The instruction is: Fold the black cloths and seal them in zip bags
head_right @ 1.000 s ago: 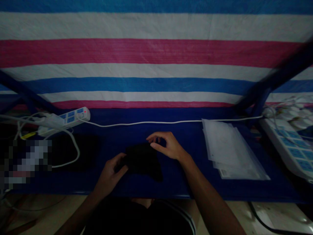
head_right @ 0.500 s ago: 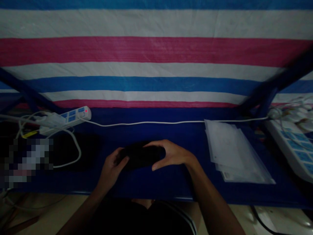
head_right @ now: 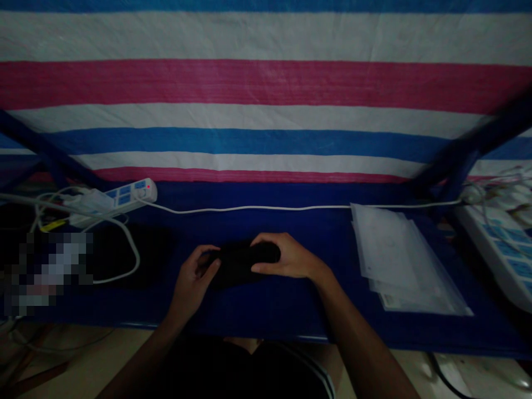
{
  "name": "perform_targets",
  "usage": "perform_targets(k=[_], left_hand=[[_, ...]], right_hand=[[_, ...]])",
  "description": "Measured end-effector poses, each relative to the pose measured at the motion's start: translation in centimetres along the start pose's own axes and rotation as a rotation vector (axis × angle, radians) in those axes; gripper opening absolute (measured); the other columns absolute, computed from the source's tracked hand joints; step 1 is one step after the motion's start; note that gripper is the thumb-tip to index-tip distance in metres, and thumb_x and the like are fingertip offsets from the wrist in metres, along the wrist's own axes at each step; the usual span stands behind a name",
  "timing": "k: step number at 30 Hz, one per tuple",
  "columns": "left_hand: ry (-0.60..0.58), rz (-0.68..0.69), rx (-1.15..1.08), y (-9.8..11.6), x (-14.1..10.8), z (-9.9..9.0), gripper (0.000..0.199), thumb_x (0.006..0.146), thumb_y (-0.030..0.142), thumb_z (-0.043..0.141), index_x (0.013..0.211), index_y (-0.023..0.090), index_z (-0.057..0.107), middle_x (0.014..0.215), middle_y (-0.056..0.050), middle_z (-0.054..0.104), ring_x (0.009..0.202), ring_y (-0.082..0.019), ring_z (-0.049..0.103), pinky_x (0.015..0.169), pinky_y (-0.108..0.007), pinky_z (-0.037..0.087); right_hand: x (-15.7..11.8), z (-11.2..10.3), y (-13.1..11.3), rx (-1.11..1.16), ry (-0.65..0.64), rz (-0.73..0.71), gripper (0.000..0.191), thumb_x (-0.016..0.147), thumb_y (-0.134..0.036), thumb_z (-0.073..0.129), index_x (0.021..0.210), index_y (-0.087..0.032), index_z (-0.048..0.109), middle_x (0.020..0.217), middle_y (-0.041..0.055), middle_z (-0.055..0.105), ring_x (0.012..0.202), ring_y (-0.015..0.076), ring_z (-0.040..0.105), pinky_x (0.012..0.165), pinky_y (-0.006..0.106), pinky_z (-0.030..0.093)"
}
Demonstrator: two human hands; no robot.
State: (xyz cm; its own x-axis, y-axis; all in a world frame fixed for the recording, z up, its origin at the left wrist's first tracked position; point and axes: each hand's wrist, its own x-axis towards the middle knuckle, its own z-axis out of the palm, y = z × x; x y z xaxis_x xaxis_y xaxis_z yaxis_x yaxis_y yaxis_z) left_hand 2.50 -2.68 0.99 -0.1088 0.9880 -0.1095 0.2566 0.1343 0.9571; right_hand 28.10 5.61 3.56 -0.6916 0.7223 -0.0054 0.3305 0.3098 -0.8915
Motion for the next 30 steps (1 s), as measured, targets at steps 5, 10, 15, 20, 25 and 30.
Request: perform_targets(k=[5,10,15,20,25,30], left_hand=[[0.030,0.029,0.025,0.0,-0.1,0.2,0.024,0.091,0.036,0.065,0.109,0.021,0.066,0.091,-0.003,0.073,0.082,-0.019,0.071,0.066,-0.024,0.051],[0.044,0.016,0.002,-0.1,-0.2,0.3,0.025,0.092,0.040,0.066,0.109,0.021,0.065,0.096,-0.003,0.073,0.085,-0.018,0.071,0.067,-0.024,0.051],[0.057,0.039,0.011,-0.1,-0.1,0.4,0.024,0.094,0.041,0.064,0.106,0.020,0.066,0.095,-0.003,0.073,0.086,-0.018,0.070,0.070,-0.024,0.051],[0.083,0.045,0.058,0.0,0.1,0.4,0.022,0.093,0.042,0.063,0.096,0.020,0.064,0.083,-0.001,0.069,0.077,-0.017,0.067,0.066,-0.024,0.048],[0.093,0.048,0.090,0.2,0.0,0.5,0.023,0.093,0.043,0.064,0.095,0.020,0.065,0.081,0.000,0.069,0.074,-0.017,0.067,0.062,-0.023,0.047],[0.093,0.006,0.076,0.0,0.1,0.5,0.027,0.092,0.047,0.066,0.098,0.021,0.064,0.083,-0.001,0.070,0.072,-0.017,0.066,0.060,-0.023,0.047]], right_hand=[[0.1,0.7,-0.5,-0.156,-0.024,-0.005,0.059,0.070,-0.045,0.091,0.118,-0.023,0.065,0.107,0.0034,0.076,0.094,0.0231,0.072,0.079,0.031,0.053],[0.4,1.2,-0.1,-0.188,-0.002,-0.010,0.016,0.089,-0.026,0.068,0.104,-0.021,0.070,0.092,0.0021,0.076,0.079,0.0174,0.070,0.071,0.028,0.049],[0.6,1.1,0.3,-0.225,0.029,0.020,0.013,0.091,-0.021,0.060,0.096,-0.020,0.072,0.081,-0.0006,0.074,0.068,0.0139,0.065,0.064,0.026,0.043],[0.4,1.1,-0.4,-0.221,-0.002,-0.009,0.025,0.088,-0.044,0.072,0.099,-0.021,0.070,0.082,-0.0001,0.073,0.071,0.0161,0.067,0.065,0.027,0.044],[0.5,1.7,-0.5,-0.348,0.015,0.043,0.027,0.082,-0.044,0.079,0.096,-0.023,0.069,0.083,0.0009,0.073,0.073,0.0186,0.068,0.064,0.028,0.043],[0.7,1.9,-0.1,-0.321,0.008,0.050,0.013,0.095,-0.029,0.061,0.091,-0.021,0.070,0.079,0.0008,0.072,0.070,0.0165,0.067,0.066,0.028,0.043]])
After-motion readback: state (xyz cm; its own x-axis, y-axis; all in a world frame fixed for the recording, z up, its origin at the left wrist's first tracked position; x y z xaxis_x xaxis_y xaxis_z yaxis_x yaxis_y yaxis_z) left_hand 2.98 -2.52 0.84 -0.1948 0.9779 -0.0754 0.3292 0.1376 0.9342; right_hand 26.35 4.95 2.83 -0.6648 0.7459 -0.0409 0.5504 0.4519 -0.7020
